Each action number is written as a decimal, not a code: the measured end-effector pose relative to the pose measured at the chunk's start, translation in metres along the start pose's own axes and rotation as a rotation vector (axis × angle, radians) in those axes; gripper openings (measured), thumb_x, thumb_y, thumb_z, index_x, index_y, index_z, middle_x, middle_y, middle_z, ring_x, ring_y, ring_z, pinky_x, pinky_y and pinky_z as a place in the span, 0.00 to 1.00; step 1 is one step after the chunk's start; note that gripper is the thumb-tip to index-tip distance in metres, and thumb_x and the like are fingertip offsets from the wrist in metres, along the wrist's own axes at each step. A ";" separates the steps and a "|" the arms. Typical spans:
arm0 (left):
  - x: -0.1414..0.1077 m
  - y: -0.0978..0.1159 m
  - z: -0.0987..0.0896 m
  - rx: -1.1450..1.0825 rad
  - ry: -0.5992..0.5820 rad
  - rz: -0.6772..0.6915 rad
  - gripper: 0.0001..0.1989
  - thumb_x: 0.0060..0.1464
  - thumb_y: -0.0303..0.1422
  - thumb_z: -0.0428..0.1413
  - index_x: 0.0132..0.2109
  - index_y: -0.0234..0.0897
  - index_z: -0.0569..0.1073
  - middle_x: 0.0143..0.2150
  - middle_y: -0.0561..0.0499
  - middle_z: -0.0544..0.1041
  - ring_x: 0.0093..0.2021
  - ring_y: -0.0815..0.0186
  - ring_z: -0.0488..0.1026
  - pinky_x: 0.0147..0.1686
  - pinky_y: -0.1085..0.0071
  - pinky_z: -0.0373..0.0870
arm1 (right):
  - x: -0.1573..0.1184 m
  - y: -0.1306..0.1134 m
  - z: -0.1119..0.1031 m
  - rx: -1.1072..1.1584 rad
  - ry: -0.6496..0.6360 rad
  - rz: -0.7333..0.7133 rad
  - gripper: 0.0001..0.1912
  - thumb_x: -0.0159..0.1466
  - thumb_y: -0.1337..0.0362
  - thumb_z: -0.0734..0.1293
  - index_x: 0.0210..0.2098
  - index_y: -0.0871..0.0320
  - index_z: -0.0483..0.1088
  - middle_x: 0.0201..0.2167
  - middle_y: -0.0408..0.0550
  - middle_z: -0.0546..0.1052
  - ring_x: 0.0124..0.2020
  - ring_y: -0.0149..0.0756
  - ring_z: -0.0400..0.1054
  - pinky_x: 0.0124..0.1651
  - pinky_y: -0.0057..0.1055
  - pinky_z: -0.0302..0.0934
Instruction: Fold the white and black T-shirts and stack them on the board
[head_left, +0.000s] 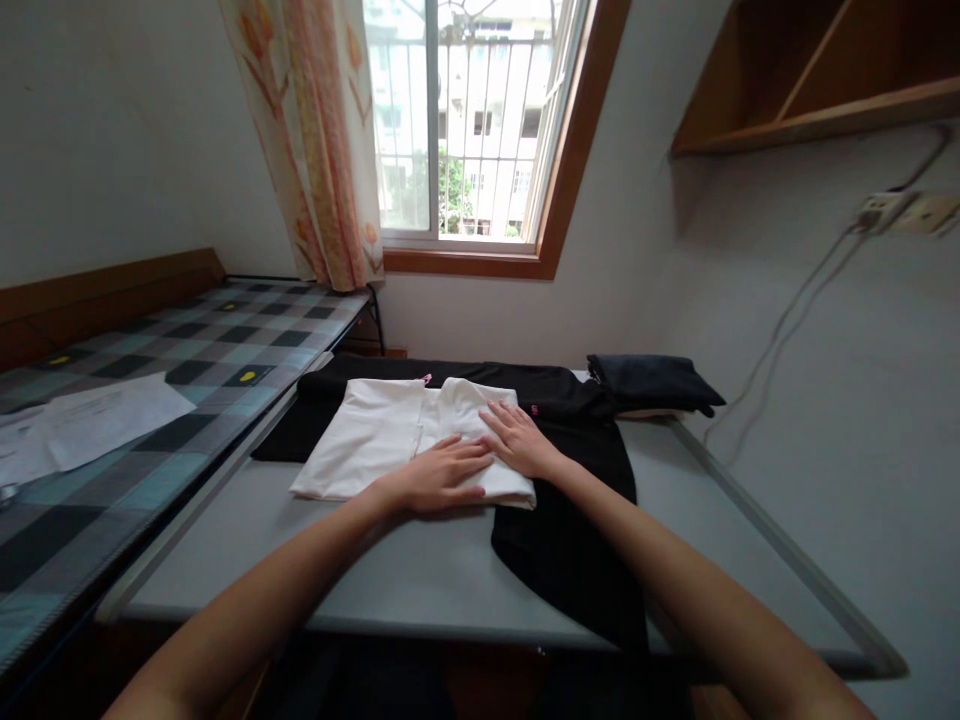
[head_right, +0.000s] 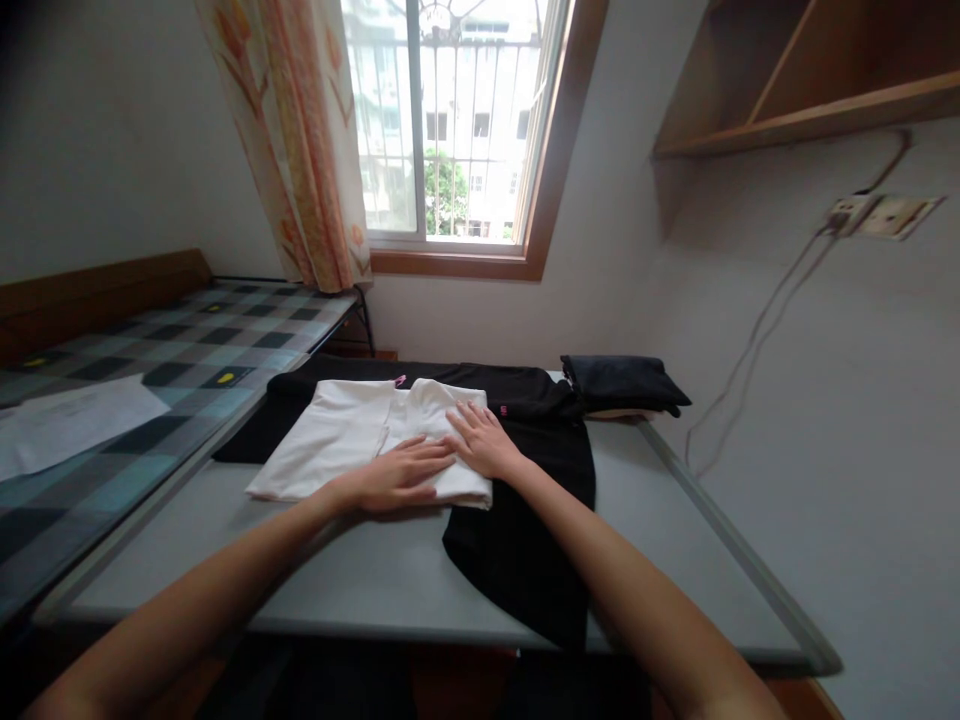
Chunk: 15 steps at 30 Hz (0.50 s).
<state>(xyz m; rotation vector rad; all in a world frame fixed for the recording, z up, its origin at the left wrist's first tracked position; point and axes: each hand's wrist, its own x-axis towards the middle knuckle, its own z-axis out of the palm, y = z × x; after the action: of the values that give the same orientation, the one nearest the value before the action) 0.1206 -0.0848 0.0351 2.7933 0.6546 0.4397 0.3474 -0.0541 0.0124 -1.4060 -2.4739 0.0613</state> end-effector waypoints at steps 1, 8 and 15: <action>-0.001 -0.006 -0.007 -0.002 0.052 -0.055 0.22 0.64 0.43 0.44 0.58 0.41 0.70 0.61 0.46 0.69 0.62 0.60 0.64 0.61 0.61 0.57 | 0.002 0.001 -0.002 0.021 0.056 0.056 0.28 0.70 0.52 0.53 0.63 0.58 0.59 0.66 0.57 0.58 0.67 0.46 0.49 0.65 0.43 0.45; -0.047 -0.080 -0.063 0.457 0.432 -1.023 0.20 0.60 0.37 0.45 0.53 0.33 0.72 0.52 0.34 0.72 0.53 0.45 0.70 0.49 0.52 0.66 | 0.015 0.012 -0.022 0.178 0.070 0.692 0.24 0.67 0.49 0.54 0.47 0.59 0.71 0.44 0.60 0.76 0.47 0.49 0.71 0.46 0.38 0.62; -0.081 -0.135 -0.071 0.096 0.228 -1.373 0.26 0.54 0.48 0.49 0.47 0.29 0.74 0.48 0.30 0.76 0.49 0.44 0.74 0.43 0.58 0.69 | 0.024 0.012 -0.023 0.261 -0.070 0.731 0.25 0.61 0.44 0.60 0.44 0.58 0.68 0.47 0.61 0.75 0.49 0.54 0.70 0.46 0.40 0.62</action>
<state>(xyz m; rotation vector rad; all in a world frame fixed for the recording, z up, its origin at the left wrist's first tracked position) -0.0261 0.0064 0.0421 1.6943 2.3218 0.3802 0.3527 -0.0302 0.0380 -2.1096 -1.7799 0.5655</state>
